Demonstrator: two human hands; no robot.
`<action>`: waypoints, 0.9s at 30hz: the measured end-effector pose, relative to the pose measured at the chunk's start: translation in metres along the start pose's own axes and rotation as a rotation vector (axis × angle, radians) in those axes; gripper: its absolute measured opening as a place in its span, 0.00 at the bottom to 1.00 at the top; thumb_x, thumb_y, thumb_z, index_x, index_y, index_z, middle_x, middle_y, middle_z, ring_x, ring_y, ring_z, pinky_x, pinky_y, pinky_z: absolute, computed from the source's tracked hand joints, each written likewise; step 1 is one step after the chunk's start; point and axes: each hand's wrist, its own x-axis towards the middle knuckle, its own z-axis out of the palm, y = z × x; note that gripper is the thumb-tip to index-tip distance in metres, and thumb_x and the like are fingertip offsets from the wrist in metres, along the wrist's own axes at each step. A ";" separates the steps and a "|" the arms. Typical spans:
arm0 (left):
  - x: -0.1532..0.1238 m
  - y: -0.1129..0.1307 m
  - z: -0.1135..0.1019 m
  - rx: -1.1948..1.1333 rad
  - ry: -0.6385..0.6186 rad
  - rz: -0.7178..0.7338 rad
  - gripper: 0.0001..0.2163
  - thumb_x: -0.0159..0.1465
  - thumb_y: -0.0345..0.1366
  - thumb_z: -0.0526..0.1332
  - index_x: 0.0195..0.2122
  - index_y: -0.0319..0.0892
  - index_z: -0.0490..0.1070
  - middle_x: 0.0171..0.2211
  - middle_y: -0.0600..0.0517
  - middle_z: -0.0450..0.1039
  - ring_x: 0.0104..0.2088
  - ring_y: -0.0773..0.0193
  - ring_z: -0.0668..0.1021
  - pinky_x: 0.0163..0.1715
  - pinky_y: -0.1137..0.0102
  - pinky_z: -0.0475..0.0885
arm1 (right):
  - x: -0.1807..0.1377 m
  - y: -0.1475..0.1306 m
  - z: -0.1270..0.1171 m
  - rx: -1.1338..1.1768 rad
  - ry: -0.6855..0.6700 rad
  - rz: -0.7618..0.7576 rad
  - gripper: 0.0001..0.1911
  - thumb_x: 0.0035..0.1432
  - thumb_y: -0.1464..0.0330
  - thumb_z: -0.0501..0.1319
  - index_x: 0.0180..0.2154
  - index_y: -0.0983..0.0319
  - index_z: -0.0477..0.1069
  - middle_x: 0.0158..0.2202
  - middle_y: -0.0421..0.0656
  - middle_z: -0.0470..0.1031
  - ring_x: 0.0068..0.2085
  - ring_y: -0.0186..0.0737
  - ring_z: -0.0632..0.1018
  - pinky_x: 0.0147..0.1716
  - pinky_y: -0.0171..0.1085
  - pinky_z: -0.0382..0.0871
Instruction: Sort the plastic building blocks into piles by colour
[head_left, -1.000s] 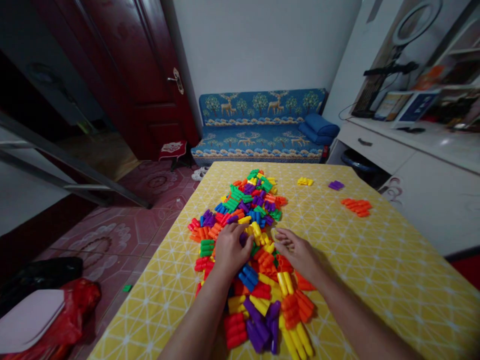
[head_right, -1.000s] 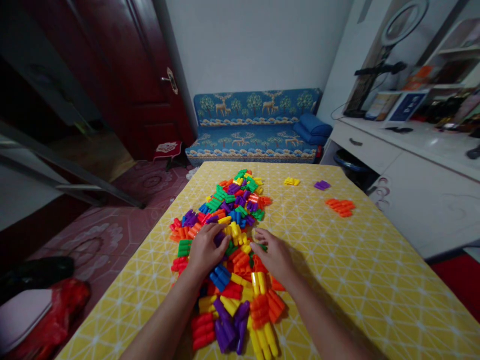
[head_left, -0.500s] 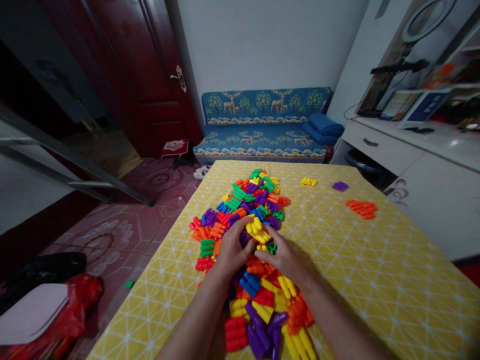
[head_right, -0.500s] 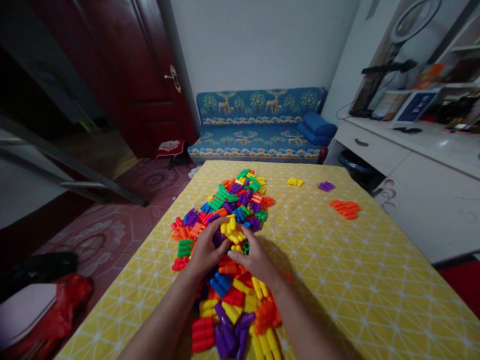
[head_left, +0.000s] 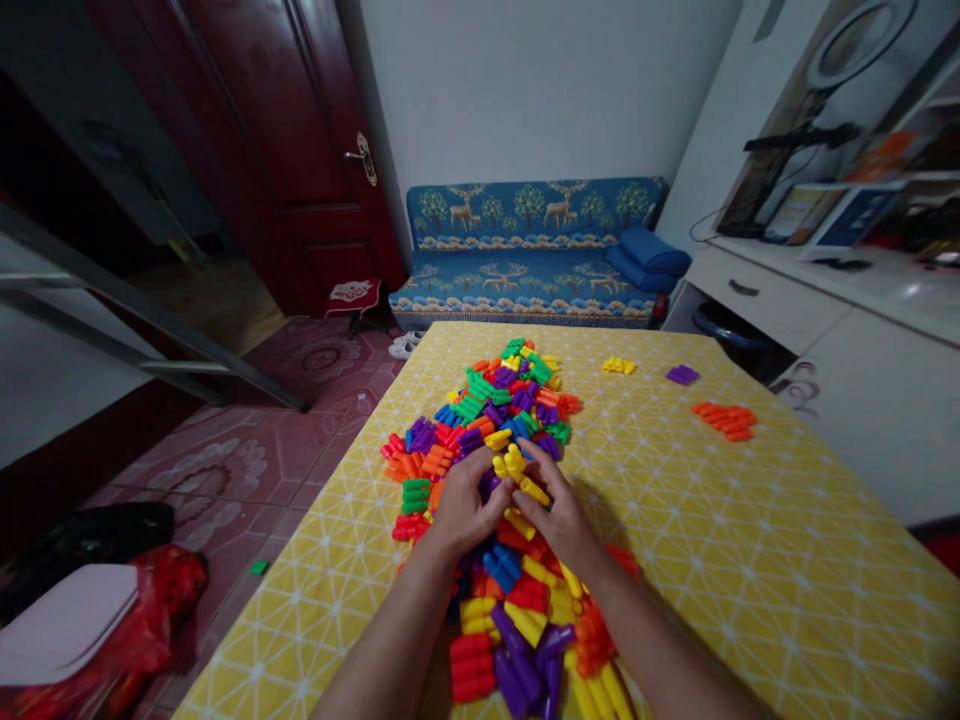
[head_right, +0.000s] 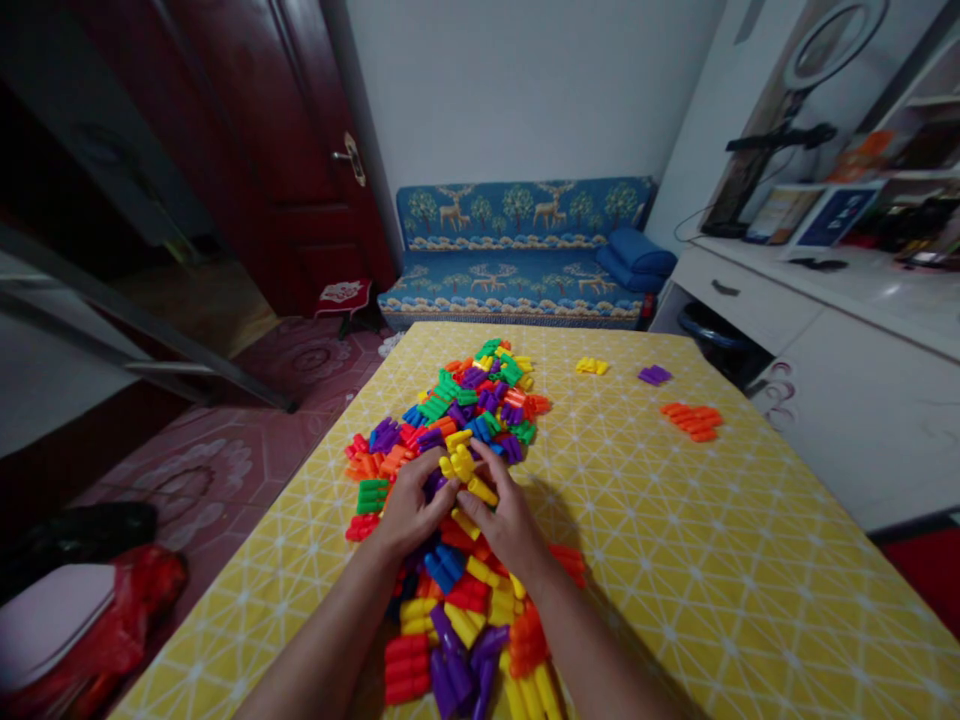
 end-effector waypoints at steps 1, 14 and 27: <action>0.000 0.000 0.000 0.004 -0.015 0.010 0.04 0.62 0.32 0.57 0.35 0.40 0.70 0.33 0.50 0.73 0.34 0.62 0.75 0.37 0.69 0.69 | 0.000 0.001 0.000 -0.027 0.018 -0.010 0.29 0.62 0.59 0.61 0.63 0.53 0.58 0.56 0.44 0.71 0.55 0.44 0.74 0.54 0.42 0.69; -0.001 -0.006 0.006 0.071 0.019 0.002 0.08 0.62 0.32 0.60 0.43 0.42 0.72 0.38 0.49 0.77 0.38 0.61 0.79 0.41 0.69 0.72 | 0.004 0.011 -0.004 -0.104 0.208 -0.063 0.16 0.60 0.59 0.62 0.47 0.58 0.67 0.43 0.43 0.75 0.44 0.40 0.77 0.45 0.37 0.72; -0.001 -0.004 0.004 0.062 0.063 -0.063 0.05 0.64 0.36 0.60 0.37 0.41 0.72 0.33 0.50 0.76 0.34 0.62 0.78 0.37 0.70 0.71 | 0.003 -0.001 -0.004 -0.117 0.164 -0.008 0.16 0.62 0.55 0.59 0.41 0.61 0.71 0.38 0.41 0.77 0.41 0.40 0.77 0.40 0.33 0.70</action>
